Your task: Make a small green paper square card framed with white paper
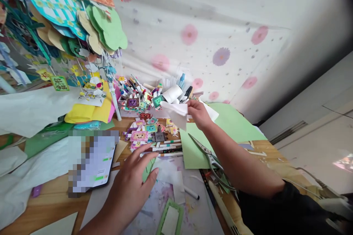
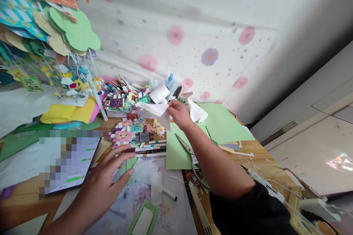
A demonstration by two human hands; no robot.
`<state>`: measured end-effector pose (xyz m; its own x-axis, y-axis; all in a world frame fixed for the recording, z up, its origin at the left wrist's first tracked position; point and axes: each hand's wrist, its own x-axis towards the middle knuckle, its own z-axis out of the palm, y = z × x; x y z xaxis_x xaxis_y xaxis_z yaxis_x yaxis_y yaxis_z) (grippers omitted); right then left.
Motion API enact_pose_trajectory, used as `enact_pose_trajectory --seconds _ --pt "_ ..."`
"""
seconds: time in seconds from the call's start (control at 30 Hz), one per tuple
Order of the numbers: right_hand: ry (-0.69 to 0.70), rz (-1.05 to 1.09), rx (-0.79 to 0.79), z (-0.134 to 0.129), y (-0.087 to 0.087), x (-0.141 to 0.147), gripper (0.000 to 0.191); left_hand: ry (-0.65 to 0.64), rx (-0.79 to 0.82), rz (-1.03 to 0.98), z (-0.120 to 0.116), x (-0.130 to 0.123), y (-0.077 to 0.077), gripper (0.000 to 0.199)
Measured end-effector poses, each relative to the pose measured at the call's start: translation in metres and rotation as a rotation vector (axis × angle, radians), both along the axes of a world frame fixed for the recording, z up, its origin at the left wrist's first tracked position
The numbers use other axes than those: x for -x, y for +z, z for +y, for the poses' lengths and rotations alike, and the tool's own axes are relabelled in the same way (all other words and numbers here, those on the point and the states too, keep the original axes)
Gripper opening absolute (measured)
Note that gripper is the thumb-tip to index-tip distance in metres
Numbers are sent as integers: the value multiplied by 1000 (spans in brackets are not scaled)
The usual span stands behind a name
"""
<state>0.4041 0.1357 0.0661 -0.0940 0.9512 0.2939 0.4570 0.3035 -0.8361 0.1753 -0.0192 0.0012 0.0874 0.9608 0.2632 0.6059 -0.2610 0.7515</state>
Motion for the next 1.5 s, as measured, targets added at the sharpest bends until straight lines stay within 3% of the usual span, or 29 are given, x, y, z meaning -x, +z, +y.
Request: enact_pose_trajectory --seconds 0.1,0.2,0.3,0.4,0.5,0.63,0.77,1.0,1.13,1.2,1.3,1.4,1.5 --pt "31 268 26 -28 18 -3 10 34 -111 -154 1 4 1 28" --pt "63 465 66 -63 28 4 14 24 -37 -468 -1 4 9 35" --pt "114 617 147 -103 26 16 14 -110 128 -831 -6 -1 26 44" --pt "153 823 303 -145 12 29 17 -284 282 -996 -17 -10 45 48" --pt "171 912 371 -185 -3 36 21 -281 389 -981 -32 -17 56 38" --pt "245 950 418 -224 -17 38 31 -184 445 -874 -57 -18 53 38" --pt "261 945 363 -247 -30 43 35 -184 481 -781 -84 -12 44 36" --pt "110 947 272 -273 -51 60 21 -203 656 -834 -117 -4 34 29" --pt "164 771 259 -280 -63 54 25 -172 675 -787 -121 0 22 29" --pt "170 497 214 -279 -67 37 27 -157 704 -771 -120 2 19 31" --pt "-64 -183 111 -266 -65 -10 28 -110 757 -780 -115 5 20 34" --pt "-284 -435 105 -241 -59 -65 27 -62 766 -796 -108 6 27 37" --pt "-348 -624 174 -210 -55 -102 28 -18 721 -831 -101 5 37 42"
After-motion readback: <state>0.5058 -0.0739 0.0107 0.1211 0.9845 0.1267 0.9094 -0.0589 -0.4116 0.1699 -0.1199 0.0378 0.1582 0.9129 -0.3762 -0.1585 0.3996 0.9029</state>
